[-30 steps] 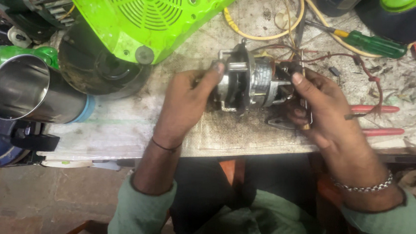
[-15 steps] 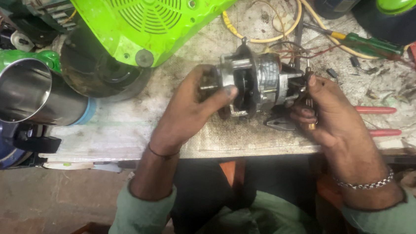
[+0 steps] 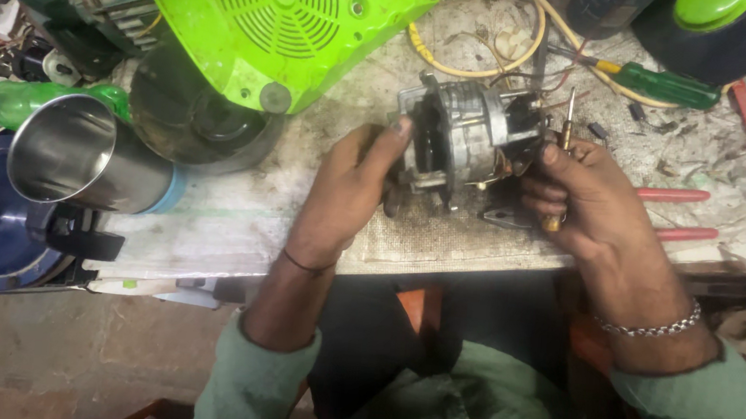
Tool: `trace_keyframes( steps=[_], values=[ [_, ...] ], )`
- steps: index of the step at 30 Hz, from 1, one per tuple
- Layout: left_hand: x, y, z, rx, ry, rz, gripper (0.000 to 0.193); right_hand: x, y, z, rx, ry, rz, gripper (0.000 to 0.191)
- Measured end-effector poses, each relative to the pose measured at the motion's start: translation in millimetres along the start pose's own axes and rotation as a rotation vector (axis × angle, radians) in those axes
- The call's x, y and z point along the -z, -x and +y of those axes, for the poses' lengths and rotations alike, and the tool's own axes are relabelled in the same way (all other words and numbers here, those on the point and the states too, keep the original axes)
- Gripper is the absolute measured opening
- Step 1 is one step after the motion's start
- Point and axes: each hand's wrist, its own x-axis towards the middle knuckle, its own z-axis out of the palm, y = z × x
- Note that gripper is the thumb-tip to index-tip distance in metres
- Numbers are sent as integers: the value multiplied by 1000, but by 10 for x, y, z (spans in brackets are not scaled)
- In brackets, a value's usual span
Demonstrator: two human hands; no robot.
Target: The person works on an electric motor at a cluttered workbench, holding the motor housing and armature and fitting the armature into the housing by hand. They use a screwdriver on the motor, adjust copper windings and wires, and tap the assembly with a hammer before handling the reassembled motor.
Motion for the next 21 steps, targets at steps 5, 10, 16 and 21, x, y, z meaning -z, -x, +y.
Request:
trace_keyframes(
  steps=[5, 10, 16, 21],
  values=[
    [20, -38, -40, -13, -60, 37, 49, -25, -31, -48, -64, -29, 46, 26],
    [36, -98, -98, -70, -191, 116, 53, -93, -18, -141, -136, 47, 72, 22],
    [69, -156, -158, 11, -179, 75, 58, -262, 106, -235, -169, 38, 121, 18],
    [152, -226, -157, 93, -299, 46, 64, -378, 161, -237, -135, 118, 178, 21]
  ],
)
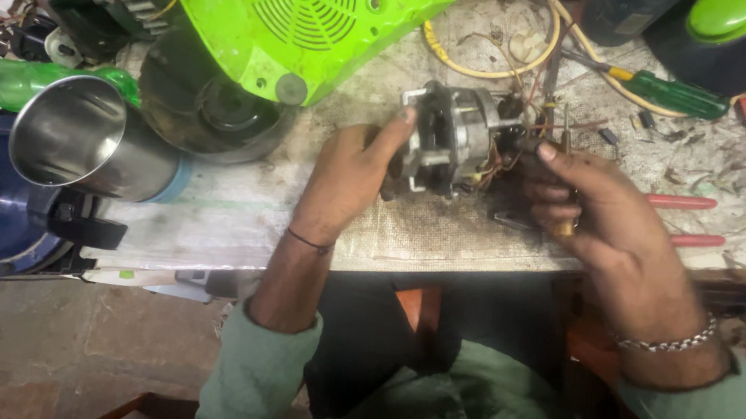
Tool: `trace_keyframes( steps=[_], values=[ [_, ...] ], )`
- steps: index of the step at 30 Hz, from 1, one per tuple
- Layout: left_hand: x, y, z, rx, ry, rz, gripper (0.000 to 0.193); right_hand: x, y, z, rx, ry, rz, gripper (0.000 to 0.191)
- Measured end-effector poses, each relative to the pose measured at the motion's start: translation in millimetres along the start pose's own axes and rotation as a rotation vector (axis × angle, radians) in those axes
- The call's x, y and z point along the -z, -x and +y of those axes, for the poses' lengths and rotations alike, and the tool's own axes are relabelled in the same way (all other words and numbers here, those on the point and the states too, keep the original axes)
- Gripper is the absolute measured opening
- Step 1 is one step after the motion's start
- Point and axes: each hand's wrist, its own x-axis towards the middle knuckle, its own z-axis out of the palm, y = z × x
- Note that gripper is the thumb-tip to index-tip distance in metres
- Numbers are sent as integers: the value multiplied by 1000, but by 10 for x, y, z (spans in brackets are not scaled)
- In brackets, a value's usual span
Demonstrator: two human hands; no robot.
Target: The person works on an electric motor at a cluttered workbench, holding the motor housing and armature and fitting the armature into the housing by hand. They use a screwdriver on the motor, adjust copper windings and wires, and tap the assembly with a hammer before handling the reassembled motor.
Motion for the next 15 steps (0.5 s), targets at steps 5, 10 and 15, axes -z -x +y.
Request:
trace_keyframes(
  steps=[5, 10, 15],
  values=[
    [45, -141, 0, 16, -191, 65, 71, -77, -23, 11, 33, 87, -20, 22],
    [77, -125, -24, 60, 1, 32, 59, -214, -172, 49, 24, 183, 24, 20],
    [54, 38, 30, -37, 78, 71, 57, -307, -220, 95, 111, 279, 81, 17]
  ],
)
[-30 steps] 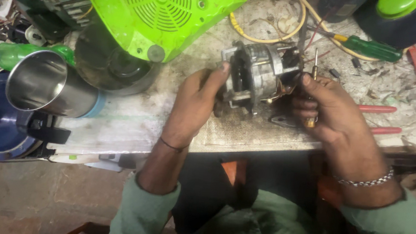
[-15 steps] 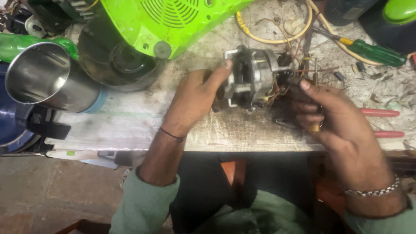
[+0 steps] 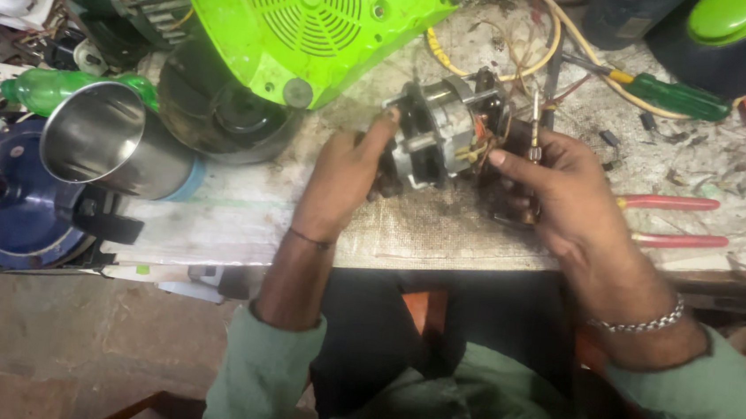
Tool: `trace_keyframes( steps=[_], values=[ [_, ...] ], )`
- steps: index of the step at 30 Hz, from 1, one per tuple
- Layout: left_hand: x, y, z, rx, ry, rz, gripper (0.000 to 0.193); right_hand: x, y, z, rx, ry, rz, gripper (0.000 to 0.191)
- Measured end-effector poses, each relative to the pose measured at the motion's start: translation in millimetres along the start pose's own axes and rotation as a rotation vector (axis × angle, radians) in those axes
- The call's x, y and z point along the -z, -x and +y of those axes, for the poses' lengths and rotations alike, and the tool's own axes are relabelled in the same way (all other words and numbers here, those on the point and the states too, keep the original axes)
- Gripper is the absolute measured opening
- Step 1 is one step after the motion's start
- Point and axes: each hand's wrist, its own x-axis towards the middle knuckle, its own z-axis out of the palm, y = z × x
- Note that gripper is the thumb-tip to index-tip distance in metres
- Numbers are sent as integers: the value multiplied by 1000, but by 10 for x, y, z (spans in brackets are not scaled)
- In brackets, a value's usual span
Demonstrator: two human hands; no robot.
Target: The person works on an electric motor at a cluttered workbench, holding the motor housing and armature and fitting the armature into the housing by hand. They use a screwdriver on the motor, adjust copper windings and wires, and tap the assembly with a hammer before handling the reassembled motor.
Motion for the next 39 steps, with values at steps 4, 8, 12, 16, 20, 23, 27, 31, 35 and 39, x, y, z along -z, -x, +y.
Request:
trace_keyframes(
  steps=[4, 8, 12, 16, 20, 23, 27, 31, 35, 39],
  values=[
    [49, 252, 86, 75, 79, 35, 64, -44, 35, 21, 205, -75, -39, 16],
    [123, 486, 186, 61, 42, 63, 63, -61, 33, 31, 217, -109, -55, 18],
    [189, 659, 251, 88, -21, 97, 66, -86, 1, 69, 110, -168, -141, 13],
    [214, 747, 255, 63, -40, 81, 67, -129, -42, 138, 51, -236, -182, 13],
    [226, 782, 246, 82, 12, 41, 61, -131, -67, 186, 3, -221, -161, 13],
    [234, 808, 238, 99, 23, 14, 59, -115, -43, 200, 33, -216, -180, 14],
    [257, 835, 201, 88, -2, 3, 60, -129, 32, 171, 101, -249, -179, 16],
    [285, 863, 110, 83, 70, -9, 60, -176, 158, 102, 186, -266, -166, 22],
    [291, 839, -11, 52, 98, -55, 67, -212, 318, 56, 347, -183, -116, 34],
    [301, 793, -87, 47, -34, -22, 80, -221, 406, 45, 417, -230, -150, 38]
  ],
)
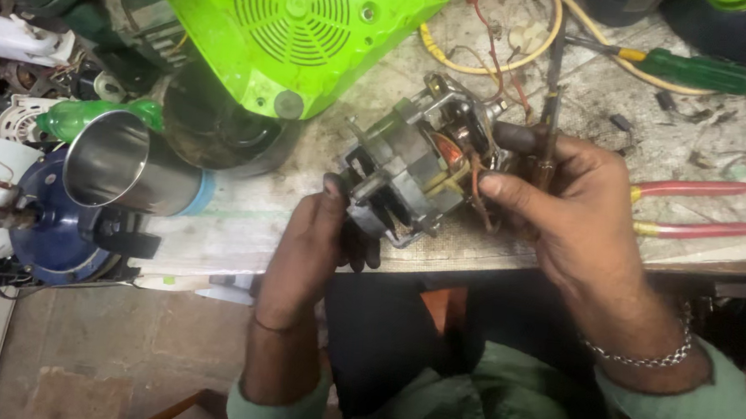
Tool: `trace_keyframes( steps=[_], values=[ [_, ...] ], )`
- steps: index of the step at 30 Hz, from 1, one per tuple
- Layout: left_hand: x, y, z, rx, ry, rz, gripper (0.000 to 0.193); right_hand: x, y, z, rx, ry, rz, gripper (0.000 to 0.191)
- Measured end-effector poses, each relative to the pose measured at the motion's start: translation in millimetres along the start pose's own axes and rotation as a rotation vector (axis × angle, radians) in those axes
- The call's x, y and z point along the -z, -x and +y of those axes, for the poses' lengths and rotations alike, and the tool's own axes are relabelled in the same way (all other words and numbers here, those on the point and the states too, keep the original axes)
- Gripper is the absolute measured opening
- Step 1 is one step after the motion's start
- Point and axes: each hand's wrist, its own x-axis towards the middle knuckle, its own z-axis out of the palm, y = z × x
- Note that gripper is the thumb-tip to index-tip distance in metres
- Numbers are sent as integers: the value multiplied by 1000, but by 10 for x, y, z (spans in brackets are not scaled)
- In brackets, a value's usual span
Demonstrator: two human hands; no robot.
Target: The person works on an electric motor at a cluttered workbench, holding the motor housing and armature and fitting the armature into the housing by hand. They use a screwdriver on the motor, adjust copper windings and wires, and tap the assembly with a hammer before handling the reassembled motor.
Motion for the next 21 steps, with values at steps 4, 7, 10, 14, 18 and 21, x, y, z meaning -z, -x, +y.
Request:
trace_keyframes(
  steps=[4, 7, 10, 14, 18, 21],
  values=[
    [15, -116, 3, 0, 277, -144, 67, 21, 4, 4, -39, 6, 18, 40],
    [6, -306, 9, 30, 396, -214, 50, 52, -40, 51, -58, 89, 77, 41],
    [28, -489, -22, -23, 384, -298, 42, 123, -99, 116, -99, 136, 106, 37],
    [76, -647, -80, -77, 288, -347, 37, 244, -177, 228, -169, 86, 120, 28],
    [88, -706, -94, -96, 79, -300, 33, 359, -208, 278, -208, 125, 87, 28],
    [77, -651, -99, -108, 212, -324, 45, 423, -191, 229, -251, 131, 40, 22]
  ],
)
